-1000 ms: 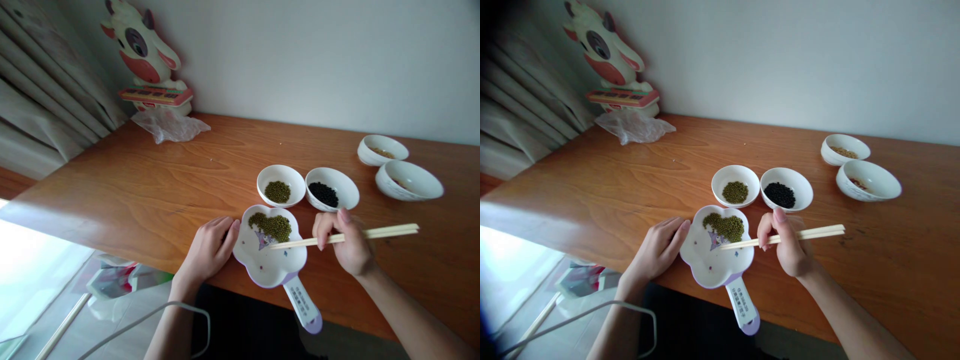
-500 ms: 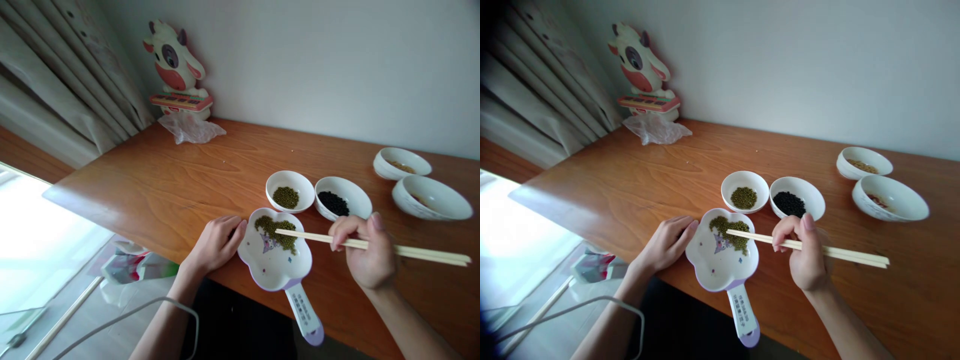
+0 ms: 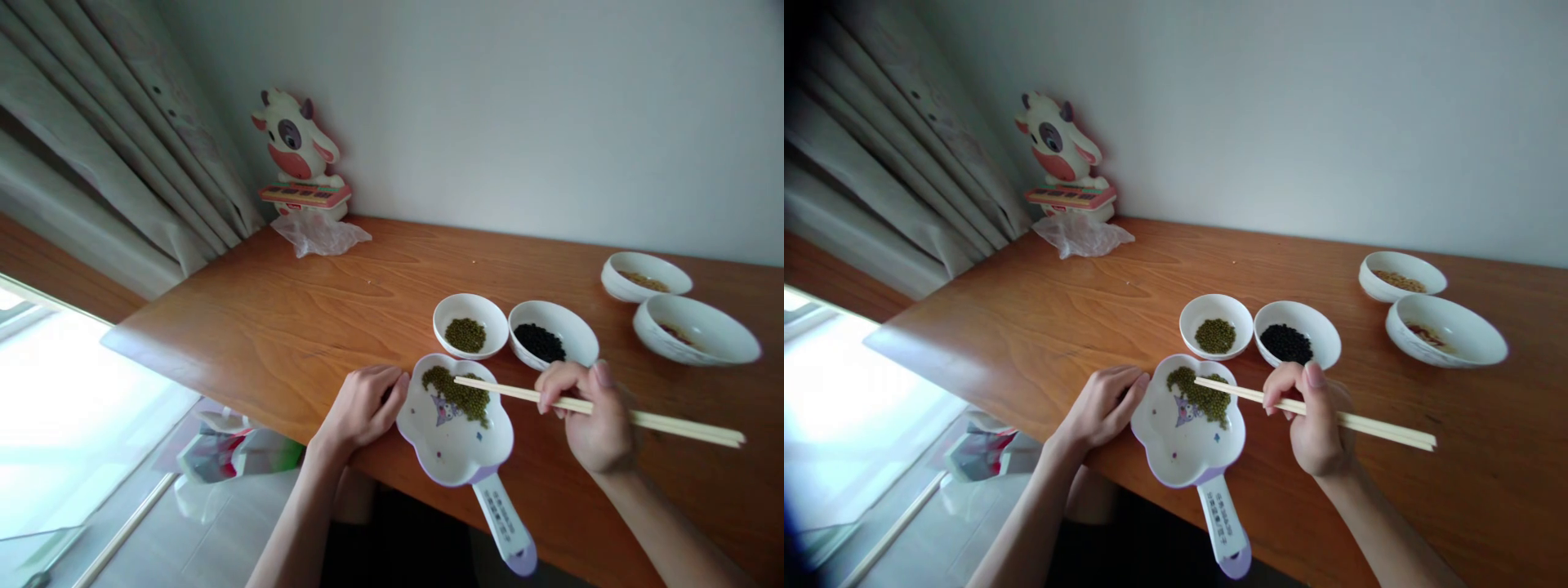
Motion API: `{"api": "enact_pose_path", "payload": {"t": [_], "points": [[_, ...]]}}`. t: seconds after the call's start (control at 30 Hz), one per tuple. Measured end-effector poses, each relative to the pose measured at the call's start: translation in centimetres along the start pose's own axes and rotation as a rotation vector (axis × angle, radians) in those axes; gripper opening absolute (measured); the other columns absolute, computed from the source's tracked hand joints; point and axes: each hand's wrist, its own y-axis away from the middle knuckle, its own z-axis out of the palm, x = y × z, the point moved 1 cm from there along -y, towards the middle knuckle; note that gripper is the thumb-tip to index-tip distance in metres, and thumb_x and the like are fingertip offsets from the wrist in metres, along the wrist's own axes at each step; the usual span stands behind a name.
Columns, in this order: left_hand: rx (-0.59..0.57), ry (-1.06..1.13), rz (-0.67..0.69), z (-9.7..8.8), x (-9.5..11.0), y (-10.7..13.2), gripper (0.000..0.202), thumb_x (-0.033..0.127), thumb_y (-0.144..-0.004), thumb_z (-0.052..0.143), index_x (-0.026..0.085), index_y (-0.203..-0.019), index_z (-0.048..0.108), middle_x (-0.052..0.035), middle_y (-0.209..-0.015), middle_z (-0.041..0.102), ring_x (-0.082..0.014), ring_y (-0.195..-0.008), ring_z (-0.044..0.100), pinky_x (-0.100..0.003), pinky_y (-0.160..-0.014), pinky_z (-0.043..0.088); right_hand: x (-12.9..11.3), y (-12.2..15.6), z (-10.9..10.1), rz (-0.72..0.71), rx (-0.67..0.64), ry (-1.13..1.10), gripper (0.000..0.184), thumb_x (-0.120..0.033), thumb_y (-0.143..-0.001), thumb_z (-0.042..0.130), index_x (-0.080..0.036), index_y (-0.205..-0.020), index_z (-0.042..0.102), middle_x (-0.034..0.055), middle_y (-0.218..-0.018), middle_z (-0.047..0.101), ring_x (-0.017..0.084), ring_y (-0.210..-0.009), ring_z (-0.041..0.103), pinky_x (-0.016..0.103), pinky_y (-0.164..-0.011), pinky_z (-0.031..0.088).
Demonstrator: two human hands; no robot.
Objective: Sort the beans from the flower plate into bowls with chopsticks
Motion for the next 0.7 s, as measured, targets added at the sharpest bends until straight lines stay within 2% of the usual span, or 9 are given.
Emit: {"api": "enact_pose_path", "payload": {"t": [0.33, 0.43, 0.5, 0.6, 0.7], "points": [[0.007, -0.009, 0.0, 0.0, 0.1, 0.0, 0.035, 0.032, -0.107, 0.035, 0.021, -0.074, 0.039, 0.0005, -0.071, 0.052, -0.0128, -0.066, 0.047, -0.027, -0.068, 0.035, 0.5, -1.9, 1.2, -0.041, -0.11, -0.015, 0.064, -0.05, -0.104, 0.03, -0.022, -0.06, 0.068, 0.0065, -0.057, 0.057, 0.02, -0.057, 0.047, 0.037, -0.053, 0.03], [0.017, -0.017, 0.0, 0.0, 0.3, -0.1, 0.035, 0.032, -0.107, 0.034, 0.021, -0.074, 0.04, -0.0001, -0.072, 0.055, -0.013, -0.066, 0.049, -0.027, -0.068, 0.036, 0.8, -1.3, 1.3, -0.128, -0.087, -0.083, 0.063, -0.044, -0.105, 0.03, -0.023, -0.061, 0.07, 0.0082, -0.056, 0.058, 0.023, -0.06, 0.052, 0.04, -0.056, 0.035], [0.022, -0.02, 0.002, 0.0, 0.3, -0.1, 0.035, 0.032, -0.107, 0.034, 0.021, -0.074, 0.04, 0.0, -0.071, 0.054, -0.0131, -0.066, 0.049, -0.027, -0.068, 0.036, 0.9, -0.6, 1.2, -0.195, -0.044, -0.12, 0.061, -0.042, -0.104, 0.031, -0.024, -0.062, 0.071, 0.0077, -0.052, 0.057, 0.023, -0.056, 0.049, 0.042, -0.055, 0.036], [0.018, -0.022, -0.008, 0.0, 0.3, -0.1, 0.036, 0.033, -0.107, 0.034, 0.021, -0.074, 0.039, 0.0001, -0.071, 0.054, -0.013, -0.066, 0.048, -0.027, -0.068, 0.036, 0.7, 0.2, 1.2, -0.198, -0.04, -0.135, 0.061, -0.041, -0.104, 0.03, -0.024, -0.061, 0.07, 0.0078, -0.051, 0.056, 0.022, -0.055, 0.048, 0.042, -0.054, 0.035], [0.015, -0.017, -0.042, 0.1, 0.4, 0.1, 0.036, 0.034, -0.108, 0.034, 0.021, -0.075, 0.039, 0.0004, -0.072, 0.053, -0.013, -0.066, 0.048, -0.027, -0.067, 0.035, 0.2, 0.5, 1.6, -0.142, -0.06, -0.186, 0.062, -0.039, -0.105, 0.028, -0.023, -0.058, 0.065, 0.0058, -0.048, 0.051, 0.021, -0.052, 0.046, 0.041, -0.053, 0.034]]}}
